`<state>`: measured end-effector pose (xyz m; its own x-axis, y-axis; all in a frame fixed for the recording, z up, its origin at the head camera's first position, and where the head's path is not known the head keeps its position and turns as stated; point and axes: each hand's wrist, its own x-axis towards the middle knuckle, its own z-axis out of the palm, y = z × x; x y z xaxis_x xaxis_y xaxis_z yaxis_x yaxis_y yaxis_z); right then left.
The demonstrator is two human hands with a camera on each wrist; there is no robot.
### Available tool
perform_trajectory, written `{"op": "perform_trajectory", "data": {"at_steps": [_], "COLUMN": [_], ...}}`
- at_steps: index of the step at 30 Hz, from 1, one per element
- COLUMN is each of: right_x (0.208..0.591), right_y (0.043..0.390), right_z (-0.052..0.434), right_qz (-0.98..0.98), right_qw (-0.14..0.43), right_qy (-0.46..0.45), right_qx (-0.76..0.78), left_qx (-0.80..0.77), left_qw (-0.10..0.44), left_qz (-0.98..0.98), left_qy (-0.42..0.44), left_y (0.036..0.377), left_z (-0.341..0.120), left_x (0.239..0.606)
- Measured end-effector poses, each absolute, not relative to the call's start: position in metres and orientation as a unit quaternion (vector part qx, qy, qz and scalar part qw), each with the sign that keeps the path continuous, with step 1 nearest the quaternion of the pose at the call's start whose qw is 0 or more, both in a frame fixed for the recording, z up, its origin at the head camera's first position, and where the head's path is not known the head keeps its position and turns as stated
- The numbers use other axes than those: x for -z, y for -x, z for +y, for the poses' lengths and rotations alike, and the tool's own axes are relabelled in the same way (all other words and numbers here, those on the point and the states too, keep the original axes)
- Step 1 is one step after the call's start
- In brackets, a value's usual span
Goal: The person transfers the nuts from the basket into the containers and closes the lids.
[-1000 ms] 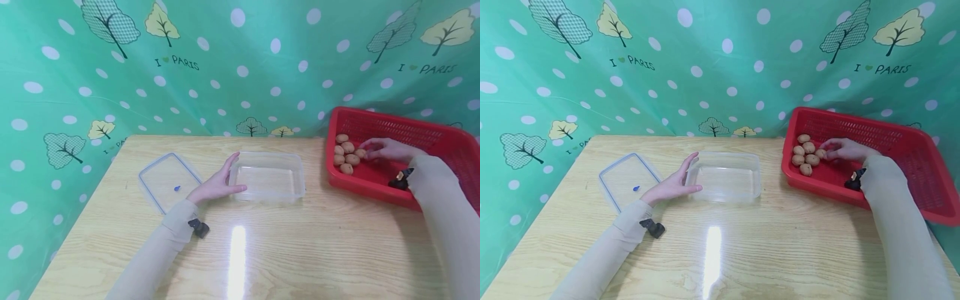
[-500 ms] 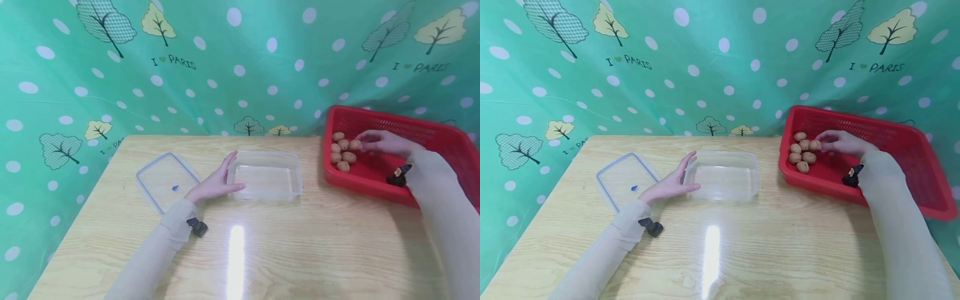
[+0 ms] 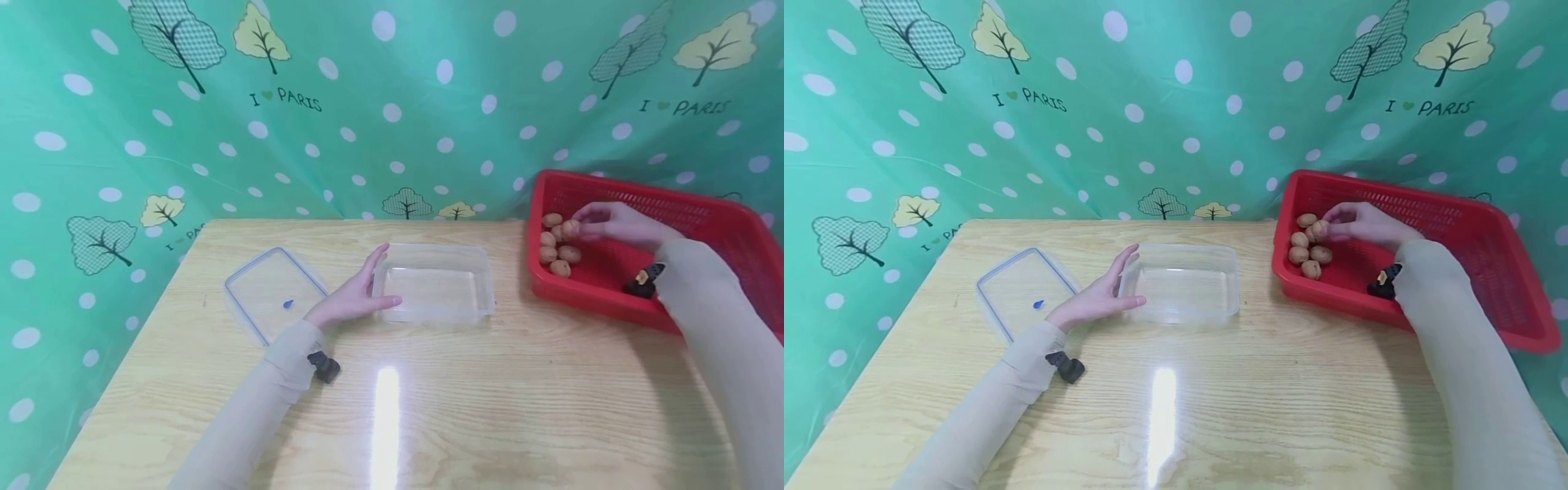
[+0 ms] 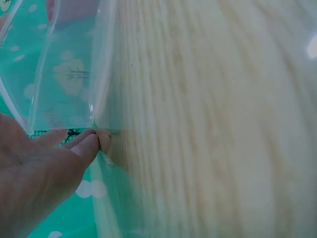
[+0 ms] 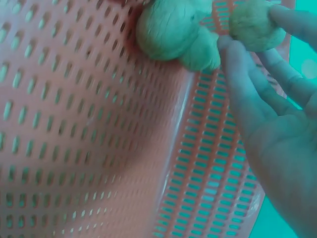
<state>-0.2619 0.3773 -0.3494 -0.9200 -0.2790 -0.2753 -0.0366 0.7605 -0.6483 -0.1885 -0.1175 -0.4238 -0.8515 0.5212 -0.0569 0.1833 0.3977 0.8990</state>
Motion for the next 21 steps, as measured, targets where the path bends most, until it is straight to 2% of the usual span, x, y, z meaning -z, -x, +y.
{"op": "perform_trajectory", "data": {"at_steps": [15,21], "right_x": [0.327,0.312], "right_y": [0.255,0.254], "right_z": [0.362,0.359], "right_qz": [0.923,0.925], "right_qw": [0.172,0.149], "right_qy": [0.086,0.111], "right_qx": [0.333,0.331], "left_qx": [-0.51,-0.509], "left_qw": [0.17,0.172], "left_qz": [0.816,0.816], "left_qy": [-0.214,-0.215], "left_y": [0.187,0.187], "left_z": [-0.117,-0.117], "left_x": [0.422,0.42]}}
